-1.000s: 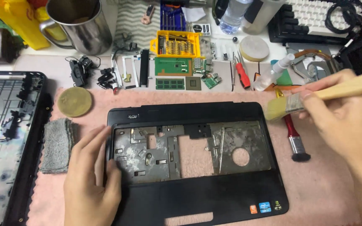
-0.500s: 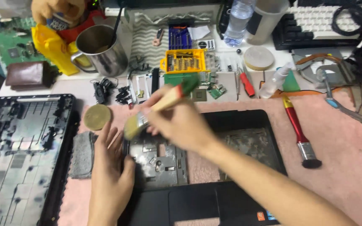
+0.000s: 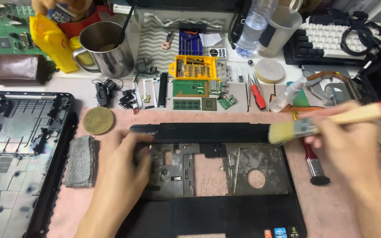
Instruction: Cleaning the interior surface of a laptop casing using a cloth and a paintbrush to remove dust and debris.
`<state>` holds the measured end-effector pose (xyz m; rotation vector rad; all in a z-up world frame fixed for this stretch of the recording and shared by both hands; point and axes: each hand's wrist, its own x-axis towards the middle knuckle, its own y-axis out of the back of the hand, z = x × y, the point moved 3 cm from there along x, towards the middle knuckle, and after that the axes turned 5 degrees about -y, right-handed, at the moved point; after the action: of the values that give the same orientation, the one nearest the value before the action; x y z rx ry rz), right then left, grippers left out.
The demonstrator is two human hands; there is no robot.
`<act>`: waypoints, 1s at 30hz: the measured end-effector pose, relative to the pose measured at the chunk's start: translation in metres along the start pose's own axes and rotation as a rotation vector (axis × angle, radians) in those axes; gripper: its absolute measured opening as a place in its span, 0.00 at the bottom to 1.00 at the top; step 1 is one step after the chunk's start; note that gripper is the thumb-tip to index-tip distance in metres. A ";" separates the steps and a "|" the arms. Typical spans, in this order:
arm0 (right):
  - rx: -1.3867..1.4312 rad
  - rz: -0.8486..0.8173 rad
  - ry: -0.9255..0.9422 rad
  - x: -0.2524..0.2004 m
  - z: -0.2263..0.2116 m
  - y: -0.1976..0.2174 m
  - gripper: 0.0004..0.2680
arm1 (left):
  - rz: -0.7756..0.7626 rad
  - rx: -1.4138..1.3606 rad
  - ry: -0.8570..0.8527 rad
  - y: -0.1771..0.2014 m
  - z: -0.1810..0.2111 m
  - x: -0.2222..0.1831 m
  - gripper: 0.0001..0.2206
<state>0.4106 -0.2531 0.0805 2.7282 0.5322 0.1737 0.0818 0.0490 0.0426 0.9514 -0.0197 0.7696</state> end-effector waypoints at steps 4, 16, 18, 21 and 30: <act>0.285 0.101 0.016 0.004 0.023 0.008 0.06 | -0.044 0.073 -0.105 -0.024 0.016 0.058 0.08; 0.421 0.111 -0.012 0.000 0.053 0.003 0.05 | -0.460 0.000 0.104 -0.099 0.028 0.130 0.13; 0.393 0.100 0.001 -0.002 0.048 0.004 0.05 | -0.479 0.011 0.203 -0.104 0.025 0.135 0.12; 0.388 0.090 0.027 -0.005 0.045 0.005 0.05 | -0.510 -0.007 0.218 -0.104 0.025 0.137 0.12; 0.386 0.062 0.035 -0.011 0.034 0.003 0.06 | -0.576 0.003 0.214 -0.079 0.038 0.142 0.20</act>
<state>0.4080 -0.2703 0.0490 3.1247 0.5387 0.1476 0.2460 0.0769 0.0561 0.8151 0.4262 0.3317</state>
